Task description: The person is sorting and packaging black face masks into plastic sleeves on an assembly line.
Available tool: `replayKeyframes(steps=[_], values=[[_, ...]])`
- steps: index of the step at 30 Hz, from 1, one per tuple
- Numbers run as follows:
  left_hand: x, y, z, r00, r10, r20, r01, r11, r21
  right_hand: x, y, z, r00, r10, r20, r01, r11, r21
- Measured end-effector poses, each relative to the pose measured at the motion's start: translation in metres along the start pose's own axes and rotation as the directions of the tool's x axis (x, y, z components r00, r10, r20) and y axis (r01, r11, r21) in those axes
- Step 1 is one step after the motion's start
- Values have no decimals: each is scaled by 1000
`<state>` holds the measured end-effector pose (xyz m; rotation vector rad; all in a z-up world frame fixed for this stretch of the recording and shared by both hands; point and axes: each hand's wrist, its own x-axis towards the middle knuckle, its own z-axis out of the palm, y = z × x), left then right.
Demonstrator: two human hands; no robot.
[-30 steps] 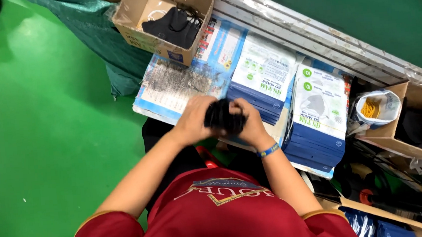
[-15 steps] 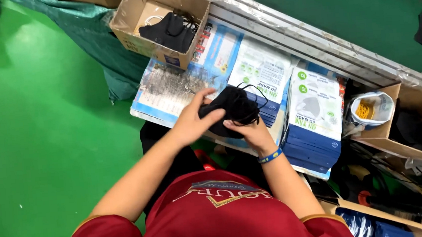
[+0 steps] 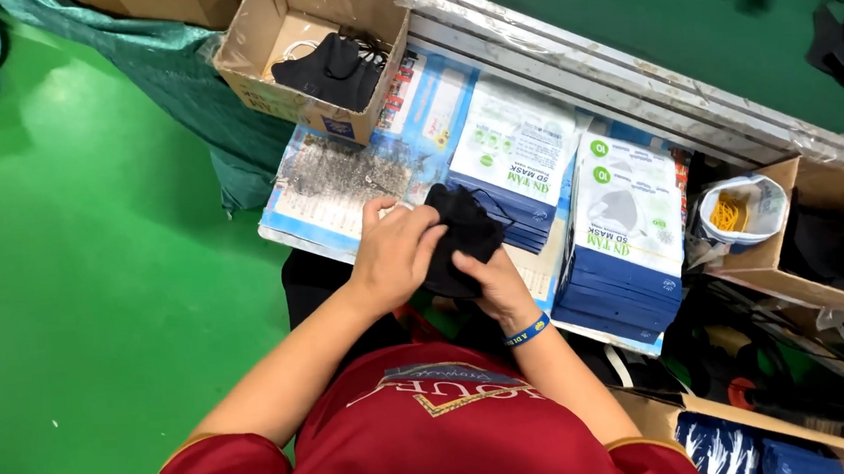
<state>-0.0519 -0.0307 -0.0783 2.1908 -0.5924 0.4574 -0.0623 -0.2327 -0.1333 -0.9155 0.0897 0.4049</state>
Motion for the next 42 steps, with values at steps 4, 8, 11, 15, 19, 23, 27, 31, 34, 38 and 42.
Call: replayKeyframes(steps=[4, 8, 11, 15, 19, 23, 27, 31, 34, 38, 42], values=[[1, -9, -1, 994, -96, 58, 99, 993, -62, 3, -10, 5, 998, -44, -45, 40, 995, -93], [20, 2, -34, 1000, 14, -4, -14, 986, -164, -1, -30, 2, 976, -208, 61, 205, 799, -565], [25, -21, -39, 978, 120, 168, -76, 966, -246, 11, -40, 9, 945, -220, 241, 326, 605, -727], [14, -95, 11, 942, 214, 260, -228, 973, 25, 38, -34, 28, 867, -246, 433, 447, 1, -895], [10, -70, -2, 936, -137, 324, 209, 958, -198, 49, 0, -8, 817, -386, 428, 530, 211, -821], [-25, -75, 27, 953, -206, 224, 304, 599, -741, 23, -5, 2, 986, -90, 137, 158, 745, -648], [-16, -3, -58, 939, -193, 285, 339, 668, -662, 12, -58, 12, 815, -269, 513, 577, 285, -766], [10, -56, -96, 923, -4, 385, 385, 9, -923, 33, -103, -41, 821, -398, 410, 376, -165, -912], [62, -91, -81, 613, -440, 656, 517, 851, 88, 38, -99, -50, 872, -235, 430, 314, -407, -858], [71, -63, -24, 681, -2, 732, 155, 978, -141, 38, -80, -46, 855, -236, 461, 260, -575, -776], [61, -52, 79, 562, 226, 795, -107, 974, -201, 47, -72, -54, 847, -236, 476, 239, -632, -737]])
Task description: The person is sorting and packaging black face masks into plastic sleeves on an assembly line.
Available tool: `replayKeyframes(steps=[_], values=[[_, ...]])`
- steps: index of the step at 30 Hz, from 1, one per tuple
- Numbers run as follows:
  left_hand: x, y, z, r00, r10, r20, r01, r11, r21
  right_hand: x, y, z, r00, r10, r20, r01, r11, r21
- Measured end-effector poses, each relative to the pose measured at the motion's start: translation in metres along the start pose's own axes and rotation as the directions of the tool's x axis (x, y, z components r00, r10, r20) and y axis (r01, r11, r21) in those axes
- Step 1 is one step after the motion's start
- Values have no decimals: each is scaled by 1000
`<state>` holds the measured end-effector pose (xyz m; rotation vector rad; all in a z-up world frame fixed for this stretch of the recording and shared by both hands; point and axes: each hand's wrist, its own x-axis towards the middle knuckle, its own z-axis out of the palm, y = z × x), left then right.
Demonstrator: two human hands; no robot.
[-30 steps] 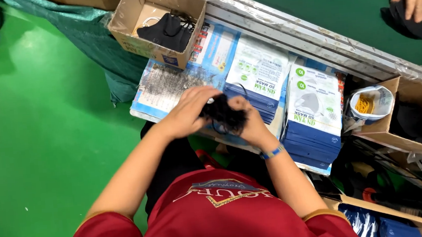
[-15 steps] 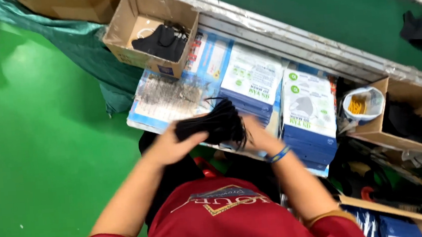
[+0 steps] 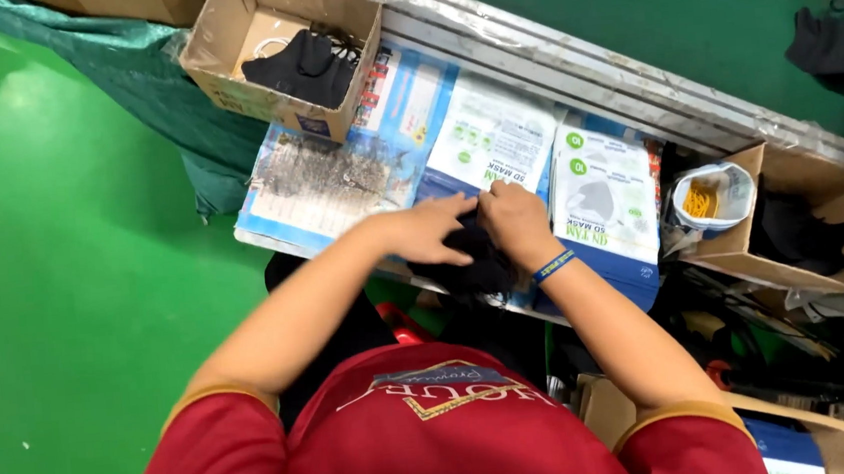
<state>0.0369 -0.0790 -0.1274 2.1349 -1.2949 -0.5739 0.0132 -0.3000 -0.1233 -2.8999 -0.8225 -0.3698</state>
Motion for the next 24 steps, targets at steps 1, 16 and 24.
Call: replayKeyframes(steps=[1, 16, 24], values=[[5, 6, 4, 1000, 1, -3, -1, 1000, 2, 0, 6, 10, 1000, -2, -2, 2, 1000, -3], [16, 35, 20, 951, -292, 105, 282, 954, 100, -2, 5, 9, 997, -29, -65, 27, 999, -24], [15, 35, 19, 940, -328, 93, 311, 936, 162, 13, 21, 20, 999, 33, -10, -33, 999, -9]])
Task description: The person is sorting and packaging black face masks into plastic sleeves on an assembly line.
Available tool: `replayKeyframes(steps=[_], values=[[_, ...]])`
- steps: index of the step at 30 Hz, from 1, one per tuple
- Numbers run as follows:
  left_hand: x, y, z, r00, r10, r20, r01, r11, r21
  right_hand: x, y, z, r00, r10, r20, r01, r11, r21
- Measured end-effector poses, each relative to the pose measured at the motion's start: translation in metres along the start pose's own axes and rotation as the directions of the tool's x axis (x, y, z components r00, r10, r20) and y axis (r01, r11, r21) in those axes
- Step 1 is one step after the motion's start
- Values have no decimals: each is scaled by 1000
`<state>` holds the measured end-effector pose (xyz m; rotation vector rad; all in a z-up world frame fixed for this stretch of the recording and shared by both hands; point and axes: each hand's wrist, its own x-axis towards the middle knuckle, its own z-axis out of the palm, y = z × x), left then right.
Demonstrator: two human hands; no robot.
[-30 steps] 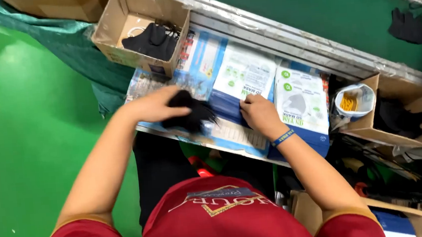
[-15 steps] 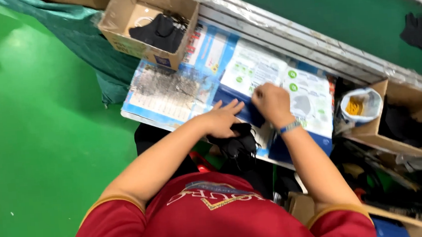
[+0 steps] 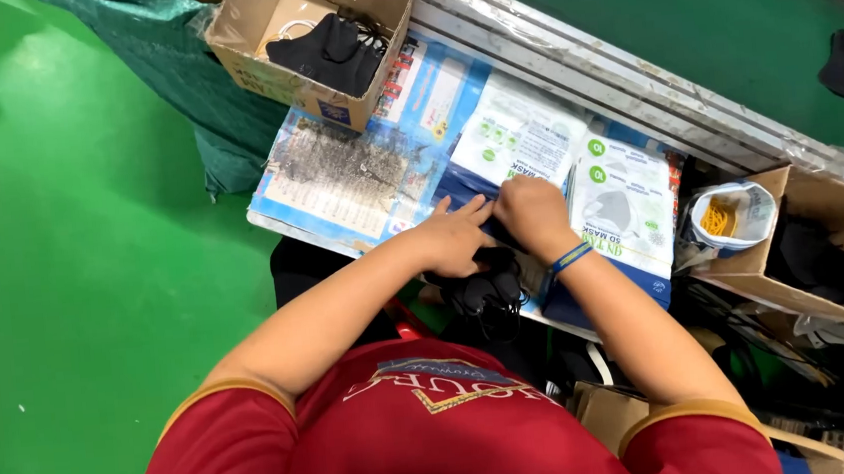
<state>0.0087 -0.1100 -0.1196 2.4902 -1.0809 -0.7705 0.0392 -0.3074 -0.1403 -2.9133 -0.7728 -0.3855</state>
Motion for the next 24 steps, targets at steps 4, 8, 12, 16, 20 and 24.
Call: replayKeyframes(steps=[4, 8, 12, 16, 20, 24], values=[[-2, 4, -3, 1000, 5, -1, -5, 1000, 20, 11, -4, -34, 980, 200, 18, -194, 919, 343], [1, 5, -3, 1000, -21, -5, 21, 1000, -4, 7, -15, -36, 963, 266, -46, -243, 928, 283], [0, 7, -6, 1000, -18, 3, 18, 1000, -8, 14, -29, -35, 982, 164, -95, -157, 985, 71], [1, 3, -5, 1000, -26, 17, 26, 1000, -3, 26, -53, -61, 971, 99, -218, -72, 989, 128], [1, -20, -1, 995, 43, -89, -41, 999, 30, 22, -47, -69, 949, 154, -275, -50, 934, 353], [-30, -49, -42, 998, 12, -61, -38, 890, -455, 13, -26, -73, 940, 262, -219, -131, 868, 479]])
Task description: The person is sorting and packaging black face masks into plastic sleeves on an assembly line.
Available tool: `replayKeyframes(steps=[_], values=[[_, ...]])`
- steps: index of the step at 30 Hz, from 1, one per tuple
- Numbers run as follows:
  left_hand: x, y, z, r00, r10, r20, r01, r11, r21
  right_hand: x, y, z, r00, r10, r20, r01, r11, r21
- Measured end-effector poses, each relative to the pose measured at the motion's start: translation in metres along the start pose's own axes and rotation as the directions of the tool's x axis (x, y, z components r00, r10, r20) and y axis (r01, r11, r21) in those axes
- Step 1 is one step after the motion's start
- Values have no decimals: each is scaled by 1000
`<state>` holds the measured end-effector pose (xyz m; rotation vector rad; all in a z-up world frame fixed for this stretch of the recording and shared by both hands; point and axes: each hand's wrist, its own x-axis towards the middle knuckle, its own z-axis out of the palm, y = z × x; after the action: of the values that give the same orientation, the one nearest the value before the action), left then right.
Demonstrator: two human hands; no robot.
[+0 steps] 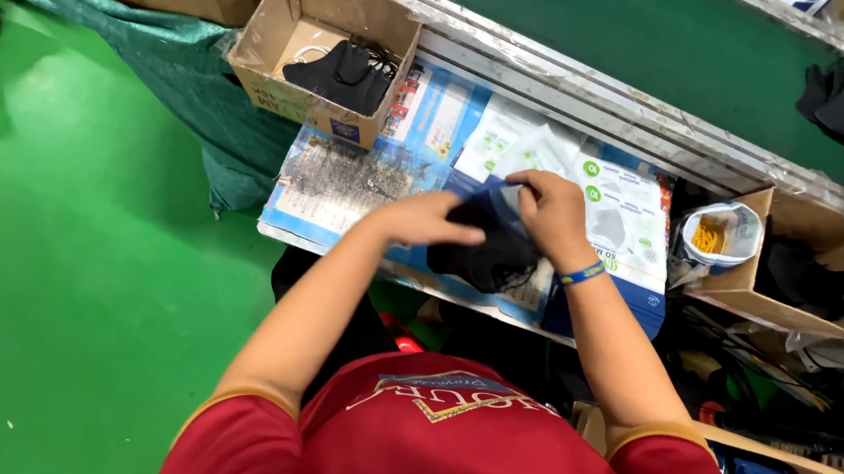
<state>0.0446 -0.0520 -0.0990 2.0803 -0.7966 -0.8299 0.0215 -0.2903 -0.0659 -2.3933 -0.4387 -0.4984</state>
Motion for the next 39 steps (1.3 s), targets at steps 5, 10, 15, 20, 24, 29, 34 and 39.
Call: replayKeyframes(steps=[5, 10, 15, 20, 24, 29, 34, 39], values=[[-25, 17, -13, 898, 260, -356, -429, 698, -573, 3, -17, -31, 943, 228, 243, -305, 886, 350], [-27, 36, 1, 763, 371, -529, -521, 838, -163, -8, -58, -27, 951, 299, 78, -307, 940, 151], [-19, 42, 30, 752, 12, -660, -302, 895, -327, -35, -97, 2, 977, -163, -139, 137, 974, -179], [-5, 22, 73, 825, -140, -548, -483, 329, -811, -44, -90, 3, 992, -99, -80, 96, 995, -36], [-4, 11, 101, 956, -22, -292, -291, -189, -938, -73, -80, 6, 999, -32, -12, 33, 994, 106], [-12, 31, 129, 962, -181, -205, -207, 4, -978, -93, -38, 13, 972, 233, -13, -229, 966, 121], [-13, 37, 134, 787, -182, -589, -447, 489, -749, -88, -52, -4, 978, 204, -31, -200, 974, 103], [-10, 31, 139, 950, -56, -307, -308, -9, -951, -84, -81, -15, 997, -57, 43, 54, 996, 70]])
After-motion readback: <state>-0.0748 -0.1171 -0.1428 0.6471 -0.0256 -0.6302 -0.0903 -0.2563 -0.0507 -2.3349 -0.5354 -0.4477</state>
